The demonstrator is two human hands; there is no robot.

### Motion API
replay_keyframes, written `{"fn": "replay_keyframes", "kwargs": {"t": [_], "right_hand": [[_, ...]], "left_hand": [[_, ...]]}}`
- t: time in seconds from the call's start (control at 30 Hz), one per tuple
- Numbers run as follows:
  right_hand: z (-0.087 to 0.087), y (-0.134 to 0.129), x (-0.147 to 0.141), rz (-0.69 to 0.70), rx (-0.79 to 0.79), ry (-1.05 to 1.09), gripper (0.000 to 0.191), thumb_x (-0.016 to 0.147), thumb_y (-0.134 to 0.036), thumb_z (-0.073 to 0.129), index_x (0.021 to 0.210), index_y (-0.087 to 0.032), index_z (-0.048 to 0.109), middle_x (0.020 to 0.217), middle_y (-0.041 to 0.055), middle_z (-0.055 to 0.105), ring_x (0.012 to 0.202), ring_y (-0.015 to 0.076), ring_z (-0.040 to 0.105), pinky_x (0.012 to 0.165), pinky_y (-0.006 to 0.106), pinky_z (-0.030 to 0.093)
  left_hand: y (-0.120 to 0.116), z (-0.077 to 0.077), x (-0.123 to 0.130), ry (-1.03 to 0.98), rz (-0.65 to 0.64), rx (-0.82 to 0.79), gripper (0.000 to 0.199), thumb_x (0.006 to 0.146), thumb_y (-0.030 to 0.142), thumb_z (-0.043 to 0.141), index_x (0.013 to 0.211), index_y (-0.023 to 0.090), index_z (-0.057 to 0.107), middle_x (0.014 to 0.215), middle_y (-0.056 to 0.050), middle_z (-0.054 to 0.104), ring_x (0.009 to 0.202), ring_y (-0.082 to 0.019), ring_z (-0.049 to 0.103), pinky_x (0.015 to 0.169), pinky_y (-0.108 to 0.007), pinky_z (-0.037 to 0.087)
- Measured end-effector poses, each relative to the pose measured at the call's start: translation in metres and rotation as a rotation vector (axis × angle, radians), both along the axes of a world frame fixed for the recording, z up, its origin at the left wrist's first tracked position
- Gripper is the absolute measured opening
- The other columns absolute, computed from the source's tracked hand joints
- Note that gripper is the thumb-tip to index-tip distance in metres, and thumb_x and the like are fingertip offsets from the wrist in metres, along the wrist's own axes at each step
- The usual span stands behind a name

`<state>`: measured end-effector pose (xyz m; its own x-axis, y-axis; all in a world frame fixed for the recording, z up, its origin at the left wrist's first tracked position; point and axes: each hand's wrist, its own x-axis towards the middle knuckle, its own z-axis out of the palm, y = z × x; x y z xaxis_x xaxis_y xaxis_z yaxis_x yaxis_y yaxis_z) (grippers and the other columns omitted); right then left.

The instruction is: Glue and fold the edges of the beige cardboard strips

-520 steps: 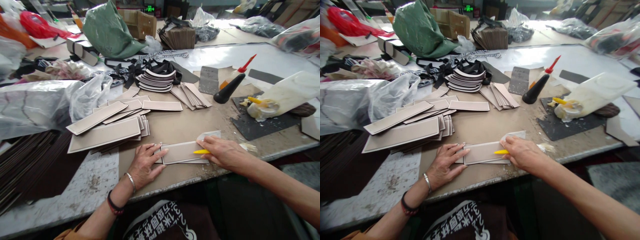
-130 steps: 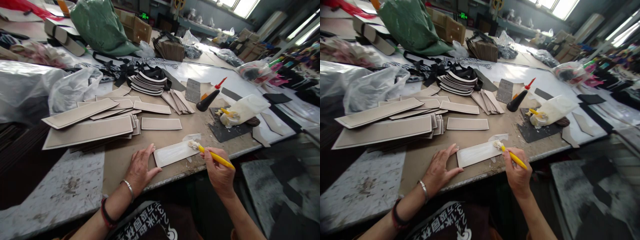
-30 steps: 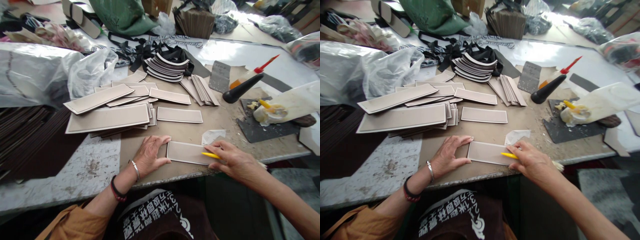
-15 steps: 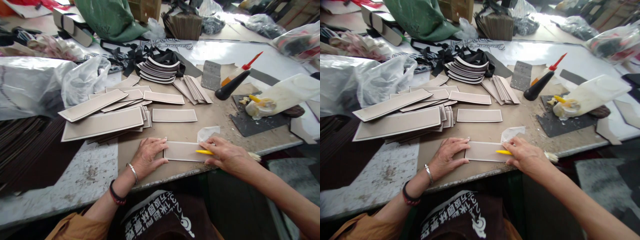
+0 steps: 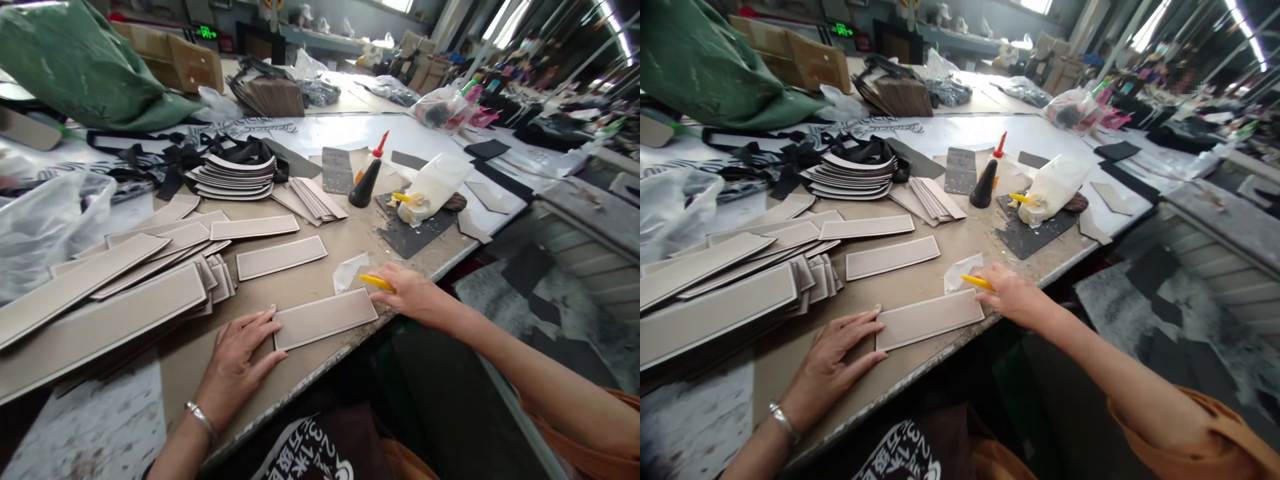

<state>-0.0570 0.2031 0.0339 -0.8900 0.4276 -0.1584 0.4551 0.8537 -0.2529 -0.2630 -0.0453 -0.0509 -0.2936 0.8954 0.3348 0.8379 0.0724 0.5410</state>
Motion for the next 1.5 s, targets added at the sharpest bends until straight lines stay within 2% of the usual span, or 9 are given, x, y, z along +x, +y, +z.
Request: {"fn": "replay_keyframes", "kwargs": {"t": [0.07, 0.1, 0.2, 0.33, 0.5, 0.73, 1.1, 1.27, 1.5], "right_hand": [[-0.002, 0.003, 0.006, -0.191, -0.113, -0.032, 0.023, 0.086, -0.031, 0.051, 0.096, -0.014, 0.062, 0.083, 0.0077, 0.062, 0.077, 0.0217, 0.060, 0.070, 0.032, 0.048], [-0.005, 0.003, 0.008, -0.285, -0.233, -0.055, 0.023, 0.086, -0.033, 0.050, 0.092, -0.014, 0.062, 0.071, 0.0050, 0.061, 0.065, 0.0193, 0.060, 0.060, 0.029, 0.047], [-0.015, 0.000, 0.010, -0.488, -0.723, -0.073, 0.021, 0.083, -0.034, 0.053, 0.089, -0.014, 0.057, 0.050, -0.0024, 0.054, 0.041, 0.0108, 0.050, 0.039, 0.019, 0.039], [-0.024, -0.001, 0.010, -0.625, -1.161, 0.010, 0.026, 0.078, -0.034, 0.063, 0.086, -0.012, 0.052, 0.049, -0.0005, 0.058, 0.038, 0.0059, 0.048, 0.035, 0.012, 0.036], [-0.026, 0.006, 0.010, -0.708, -1.466, 0.056, 0.036, 0.067, -0.034, 0.077, 0.077, -0.013, 0.049, 0.052, -0.0027, 0.057, 0.038, 0.0042, 0.051, 0.035, 0.009, 0.038], [-0.039, 0.008, 0.010, -0.708, -1.457, 0.042, 0.032, 0.071, -0.034, 0.073, 0.077, -0.013, 0.050, 0.049, 0.0012, 0.059, 0.036, 0.0047, 0.050, 0.034, 0.009, 0.038], [-0.033, -0.003, 0.001, -0.613, -1.160, 0.010, 0.040, 0.066, -0.047, 0.070, 0.067, -0.015, 0.046, 0.045, 0.0007, 0.059, 0.035, 0.0052, 0.047, 0.037, 0.013, 0.035], [-0.030, -0.001, 0.003, -0.598, -1.189, -0.021, 0.042, 0.067, -0.049, 0.071, 0.073, -0.014, 0.049, 0.050, 0.0011, 0.060, 0.039, 0.0057, 0.048, 0.038, 0.014, 0.034], [-0.032, 0.005, 0.006, -0.659, -1.199, -0.065, 0.052, 0.061, -0.054, 0.075, 0.083, -0.013, 0.051, 0.054, 0.0013, 0.060, 0.043, 0.0050, 0.048, 0.040, 0.013, 0.035]], "left_hand": [[0.000, -0.001, 0.000, 0.014, 0.003, 0.013, 0.028, 0.080, 0.039, 0.061, 0.105, 0.028, 0.059, 0.116, -0.005, 0.063, 0.102, -0.026, 0.056, 0.084, -0.044, 0.045], [0.000, -0.001, 0.000, 0.021, 0.004, 0.019, 0.028, 0.080, 0.040, 0.060, 0.105, 0.028, 0.059, 0.116, -0.004, 0.063, 0.101, -0.026, 0.056, 0.083, -0.044, 0.045], [0.000, -0.002, -0.001, 0.042, 0.002, 0.029, 0.028, 0.081, 0.042, 0.059, 0.106, 0.028, 0.059, 0.116, -0.005, 0.063, 0.101, -0.026, 0.057, 0.082, -0.044, 0.045], [0.000, -0.002, -0.001, 0.050, -0.006, 0.032, 0.028, 0.082, 0.042, 0.057, 0.106, 0.028, 0.059, 0.116, -0.005, 0.063, 0.101, -0.026, 0.057, 0.082, -0.044, 0.046], [0.000, 0.000, -0.001, 0.049, -0.003, 0.021, 0.028, 0.081, 0.041, 0.058, 0.106, 0.029, 0.059, 0.116, -0.004, 0.063, 0.100, -0.026, 0.058, 0.082, -0.043, 0.046], [0.001, 0.000, -0.002, 0.052, 0.001, 0.032, 0.028, 0.081, 0.041, 0.058, 0.106, 0.029, 0.059, 0.115, -0.004, 0.063, 0.099, -0.025, 0.059, 0.080, -0.041, 0.047], [0.000, 0.001, -0.002, 0.042, -0.019, 0.005, 0.029, 0.082, 0.038, 0.059, 0.108, 0.027, 0.055, 0.118, -0.005, 0.062, 0.102, -0.025, 0.056, 0.084, -0.043, 0.044], [0.000, 0.006, 0.003, -0.049, 0.033, -0.030, 0.034, 0.077, 0.032, 0.067, 0.106, 0.024, 0.052, 0.116, -0.007, 0.061, 0.103, -0.024, 0.056, 0.087, -0.042, 0.042], [0.002, 0.012, 0.007, -0.110, 0.061, -0.053, 0.049, 0.066, 0.023, 0.077, 0.107, 0.022, 0.050, 0.114, -0.007, 0.062, 0.103, -0.023, 0.056, 0.087, -0.040, 0.040]]}}
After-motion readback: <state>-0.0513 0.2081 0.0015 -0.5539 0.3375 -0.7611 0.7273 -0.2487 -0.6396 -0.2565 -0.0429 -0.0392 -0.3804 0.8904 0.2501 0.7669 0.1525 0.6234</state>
